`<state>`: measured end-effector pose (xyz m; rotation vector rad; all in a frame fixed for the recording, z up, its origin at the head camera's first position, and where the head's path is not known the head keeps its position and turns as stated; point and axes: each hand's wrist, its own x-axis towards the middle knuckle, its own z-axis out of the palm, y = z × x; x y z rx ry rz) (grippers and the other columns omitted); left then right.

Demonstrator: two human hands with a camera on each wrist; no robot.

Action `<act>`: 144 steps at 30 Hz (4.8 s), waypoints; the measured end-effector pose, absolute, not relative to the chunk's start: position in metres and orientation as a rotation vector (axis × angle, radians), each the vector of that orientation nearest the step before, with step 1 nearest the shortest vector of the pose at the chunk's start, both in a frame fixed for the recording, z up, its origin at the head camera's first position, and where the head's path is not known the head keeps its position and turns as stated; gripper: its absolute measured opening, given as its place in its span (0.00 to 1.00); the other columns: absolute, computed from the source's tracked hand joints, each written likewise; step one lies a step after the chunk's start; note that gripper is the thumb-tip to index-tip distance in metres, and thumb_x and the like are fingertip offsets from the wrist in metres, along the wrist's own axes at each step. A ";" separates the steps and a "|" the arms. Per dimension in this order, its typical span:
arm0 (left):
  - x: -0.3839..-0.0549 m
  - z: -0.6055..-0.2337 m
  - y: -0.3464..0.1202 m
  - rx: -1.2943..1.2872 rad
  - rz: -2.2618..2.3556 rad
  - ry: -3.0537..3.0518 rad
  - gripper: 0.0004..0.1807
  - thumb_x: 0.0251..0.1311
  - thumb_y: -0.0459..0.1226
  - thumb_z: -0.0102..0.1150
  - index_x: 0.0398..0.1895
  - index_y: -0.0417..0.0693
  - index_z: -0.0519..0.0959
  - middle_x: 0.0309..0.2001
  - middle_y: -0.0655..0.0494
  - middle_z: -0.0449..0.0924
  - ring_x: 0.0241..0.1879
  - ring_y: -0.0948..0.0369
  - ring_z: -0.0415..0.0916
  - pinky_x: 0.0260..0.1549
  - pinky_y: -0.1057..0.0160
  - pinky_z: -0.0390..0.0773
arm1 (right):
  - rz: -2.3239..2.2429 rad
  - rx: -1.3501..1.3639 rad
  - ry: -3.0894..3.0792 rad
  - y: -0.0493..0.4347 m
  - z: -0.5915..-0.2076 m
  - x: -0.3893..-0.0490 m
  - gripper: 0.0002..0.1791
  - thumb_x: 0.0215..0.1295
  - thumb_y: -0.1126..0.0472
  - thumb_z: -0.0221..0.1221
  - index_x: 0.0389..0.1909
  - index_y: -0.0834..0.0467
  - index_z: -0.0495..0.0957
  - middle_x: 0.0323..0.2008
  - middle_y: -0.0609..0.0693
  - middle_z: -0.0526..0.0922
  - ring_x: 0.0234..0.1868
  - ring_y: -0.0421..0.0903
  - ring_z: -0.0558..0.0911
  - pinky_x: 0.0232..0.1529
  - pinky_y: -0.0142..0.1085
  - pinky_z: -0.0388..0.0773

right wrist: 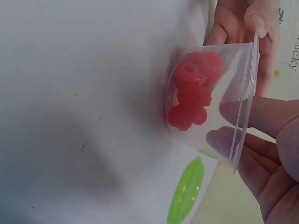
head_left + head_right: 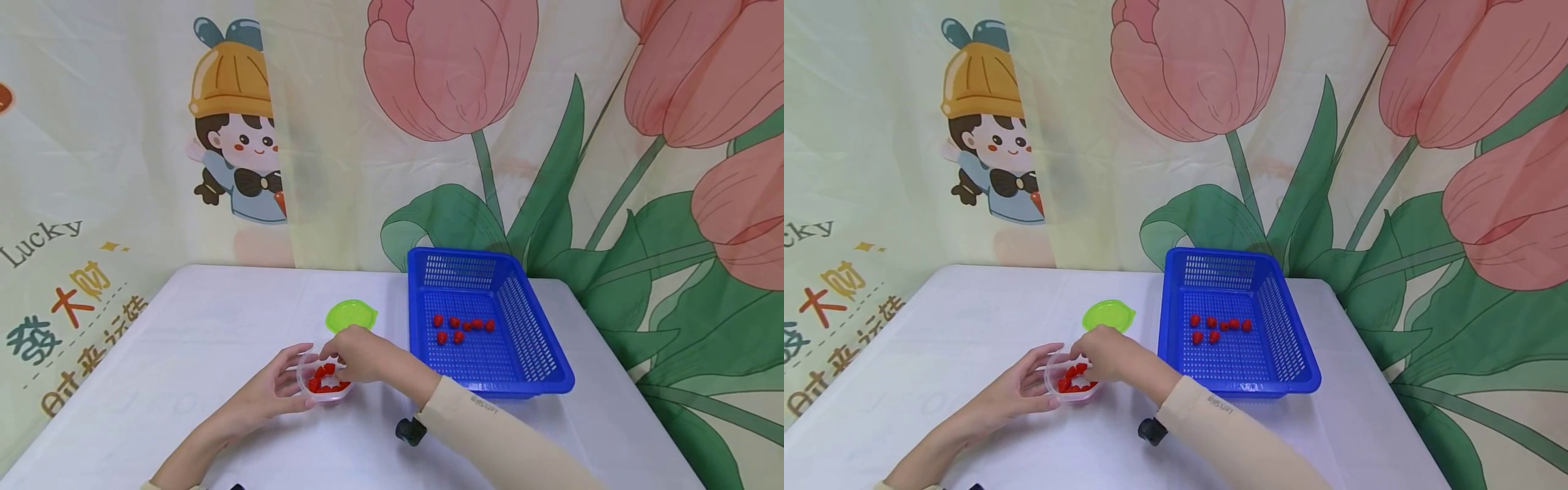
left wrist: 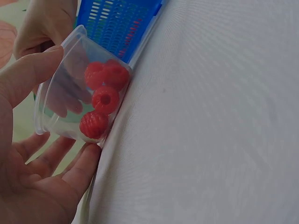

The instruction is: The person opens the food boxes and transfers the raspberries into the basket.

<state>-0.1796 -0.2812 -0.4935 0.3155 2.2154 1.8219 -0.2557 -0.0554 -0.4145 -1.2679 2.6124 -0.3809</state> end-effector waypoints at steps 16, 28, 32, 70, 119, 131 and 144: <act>-0.180 -0.492 -0.281 0.317 1.810 2.240 0.51 0.63 0.37 0.76 0.84 0.54 0.54 0.78 0.43 0.61 0.77 0.40 0.64 0.63 0.69 0.77 | -0.336 -1.194 2.608 -0.068 -0.417 -0.251 0.21 0.66 0.63 0.73 0.60 0.51 0.88 0.48 0.44 0.91 0.44 0.36 0.85 0.43 0.22 0.83; -0.180 -0.495 -0.281 0.335 1.828 2.228 0.52 0.63 0.36 0.76 0.84 0.53 0.54 0.77 0.42 0.61 0.76 0.40 0.65 0.63 0.69 0.78 | -0.327 -1.340 2.577 -0.068 -0.428 -0.261 0.20 0.64 0.68 0.74 0.55 0.50 0.90 0.46 0.43 0.90 0.45 0.35 0.83 0.45 0.21 0.81; -0.180 -0.494 -0.281 0.330 1.832 2.224 0.52 0.62 0.35 0.76 0.84 0.53 0.54 0.77 0.42 0.61 0.77 0.40 0.64 0.63 0.69 0.78 | -0.288 -1.394 2.564 -0.068 -0.429 -0.263 0.19 0.63 0.67 0.74 0.55 0.50 0.90 0.46 0.42 0.90 0.45 0.33 0.82 0.47 0.20 0.80; -0.178 -0.492 -0.281 0.351 1.814 2.241 0.53 0.62 0.36 0.76 0.84 0.53 0.53 0.78 0.42 0.60 0.77 0.40 0.64 0.64 0.73 0.75 | -0.218 -1.464 2.553 -0.072 -0.434 -0.263 0.11 0.65 0.64 0.74 0.47 0.50 0.92 0.40 0.41 0.90 0.39 0.33 0.82 0.45 0.18 0.79; -0.179 -0.492 -0.280 0.331 1.815 2.246 0.52 0.62 0.36 0.76 0.84 0.54 0.54 0.79 0.42 0.61 0.77 0.40 0.64 0.60 0.74 0.77 | -0.881 -1.404 2.670 0.109 -0.383 -0.280 0.13 0.63 0.69 0.73 0.47 0.55 0.92 0.42 0.44 0.87 0.40 0.33 0.86 0.43 0.34 0.89; -0.179 -0.493 -0.280 0.314 1.826 2.224 0.52 0.62 0.36 0.76 0.84 0.54 0.54 0.80 0.42 0.60 0.78 0.40 0.63 0.60 0.73 0.78 | -0.849 -1.305 2.777 0.158 -0.396 -0.303 0.13 0.60 0.71 0.74 0.45 0.58 0.92 0.39 0.47 0.88 0.39 0.40 0.87 0.42 0.36 0.89; -0.181 -0.495 -0.279 0.299 1.828 2.221 0.53 0.61 0.35 0.77 0.84 0.55 0.54 0.79 0.42 0.61 0.77 0.39 0.64 0.60 0.71 0.78 | -0.766 -1.157 2.830 0.188 -0.421 -0.323 0.13 0.60 0.71 0.73 0.45 0.58 0.92 0.39 0.48 0.88 0.38 0.38 0.87 0.42 0.33 0.89</act>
